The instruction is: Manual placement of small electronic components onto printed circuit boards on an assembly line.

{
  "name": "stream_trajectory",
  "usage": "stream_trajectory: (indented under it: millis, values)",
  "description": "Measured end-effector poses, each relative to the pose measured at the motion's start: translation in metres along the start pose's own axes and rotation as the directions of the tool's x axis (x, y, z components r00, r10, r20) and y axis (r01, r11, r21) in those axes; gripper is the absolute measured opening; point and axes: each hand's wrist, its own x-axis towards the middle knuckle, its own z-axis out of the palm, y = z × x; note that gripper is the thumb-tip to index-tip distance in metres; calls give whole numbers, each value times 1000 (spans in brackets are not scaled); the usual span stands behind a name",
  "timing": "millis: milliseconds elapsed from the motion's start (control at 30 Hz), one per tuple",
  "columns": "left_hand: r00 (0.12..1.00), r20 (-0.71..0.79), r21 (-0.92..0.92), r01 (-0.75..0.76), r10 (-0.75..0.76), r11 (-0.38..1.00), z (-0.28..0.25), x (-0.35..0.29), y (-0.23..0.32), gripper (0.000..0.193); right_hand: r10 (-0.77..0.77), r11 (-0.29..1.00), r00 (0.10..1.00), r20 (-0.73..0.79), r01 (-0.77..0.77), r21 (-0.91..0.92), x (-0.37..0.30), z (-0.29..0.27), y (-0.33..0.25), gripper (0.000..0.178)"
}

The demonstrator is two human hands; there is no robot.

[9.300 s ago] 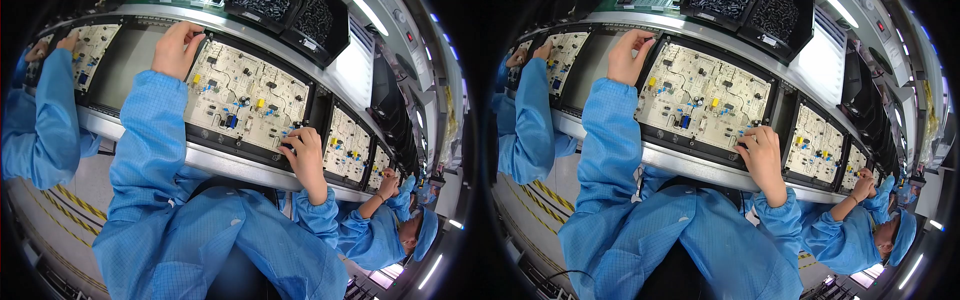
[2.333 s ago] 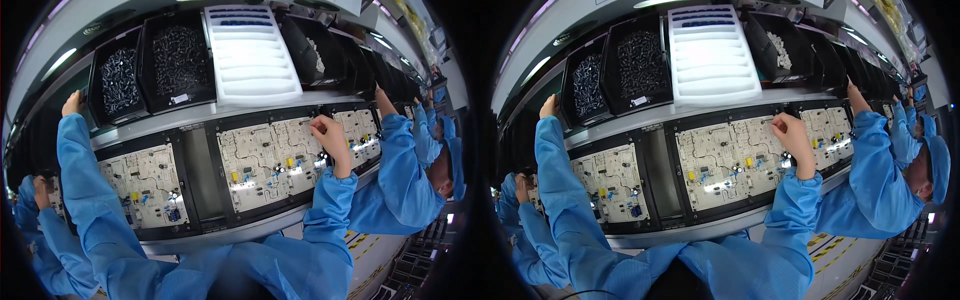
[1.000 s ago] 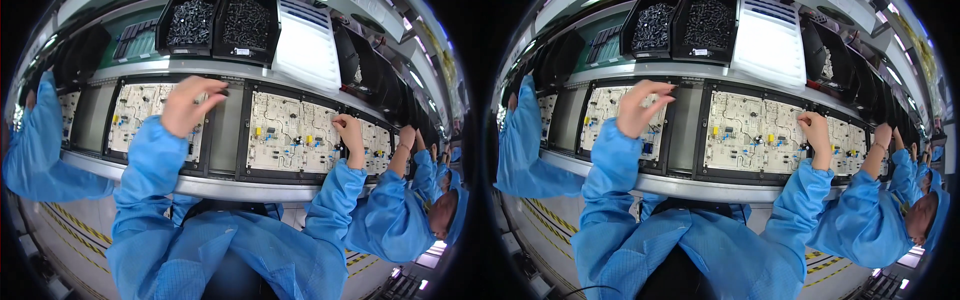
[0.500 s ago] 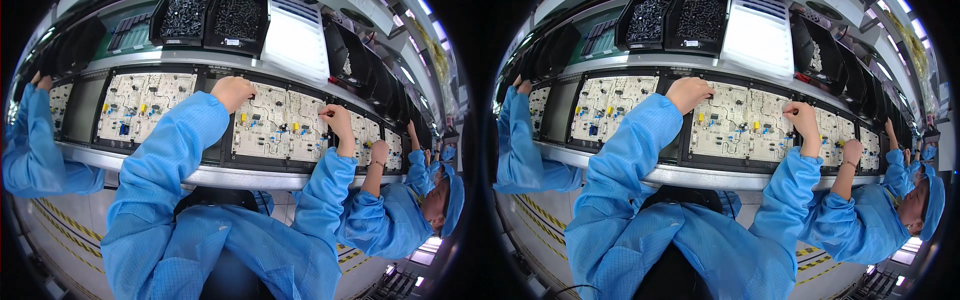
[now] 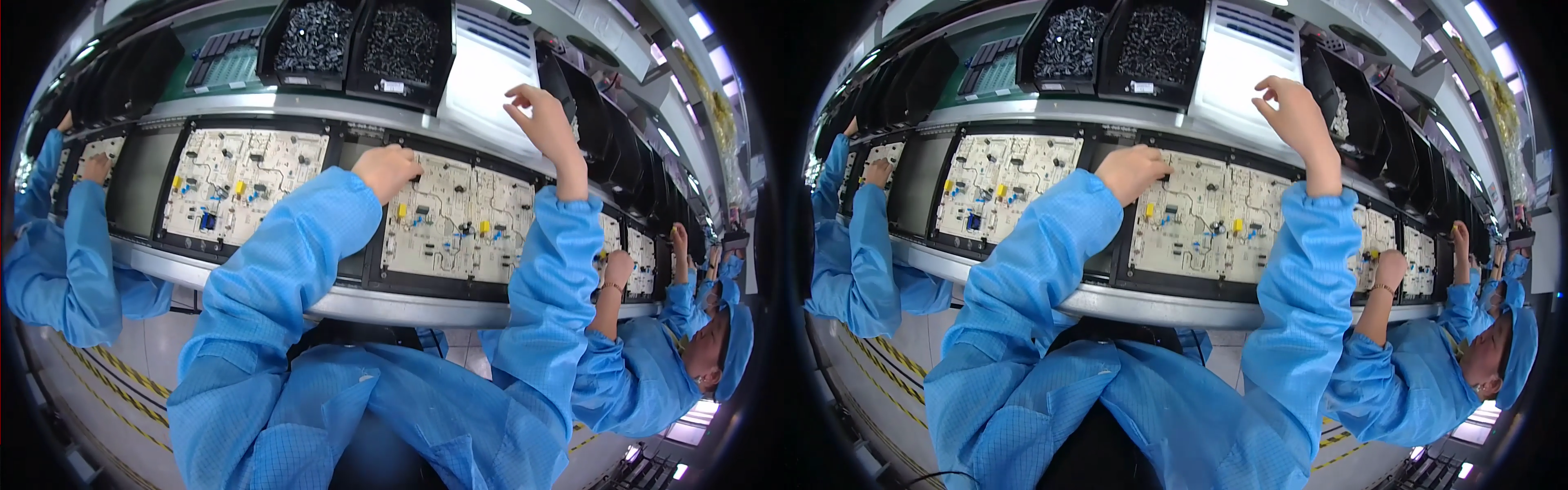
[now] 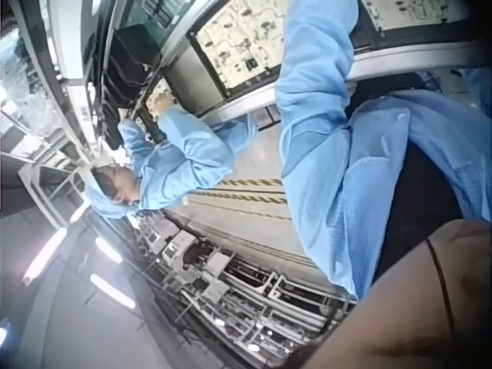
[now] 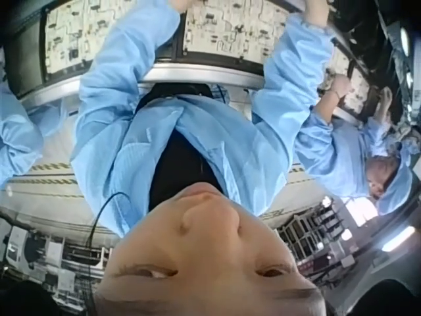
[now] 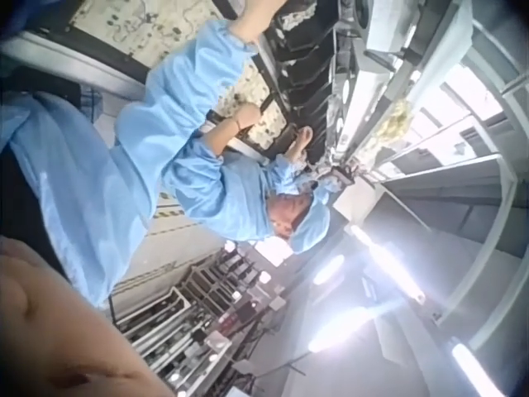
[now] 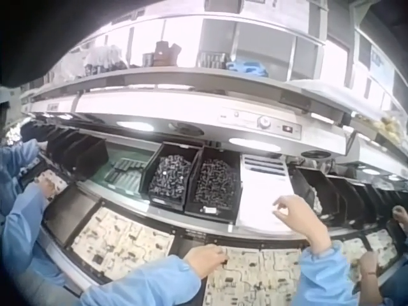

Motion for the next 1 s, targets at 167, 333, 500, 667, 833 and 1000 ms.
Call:
stream_trajectory:
  millis: [167,333,500,667,833,1000]
  values:
    - [999,46,-7,26,-26,1000,-3,-3,4,25,-4,998,999,-35,2,-63,72,43,41,28]
    - [999,11,-122,49,-48,991,-2,5,-1,19,85,995,929,-360,-59,80,115,107,88,37]
    - [998,38,-151,64,-59,987,-10,11,-2,15,123,982,839,-531,-180,-56,111,132,84,32]
    - [999,-28,-87,-41,39,995,-9,4,-7,13,142,926,821,-553,-307,-218,107,134,71,37]
    - [994,-77,-6,-80,80,997,-8,0,-2,14,205,941,815,-543,-317,-121,101,131,72,38]
    - [988,-107,19,-109,111,994,-6,2,-2,15,230,932,813,-535,-343,-121,101,128,76,38]
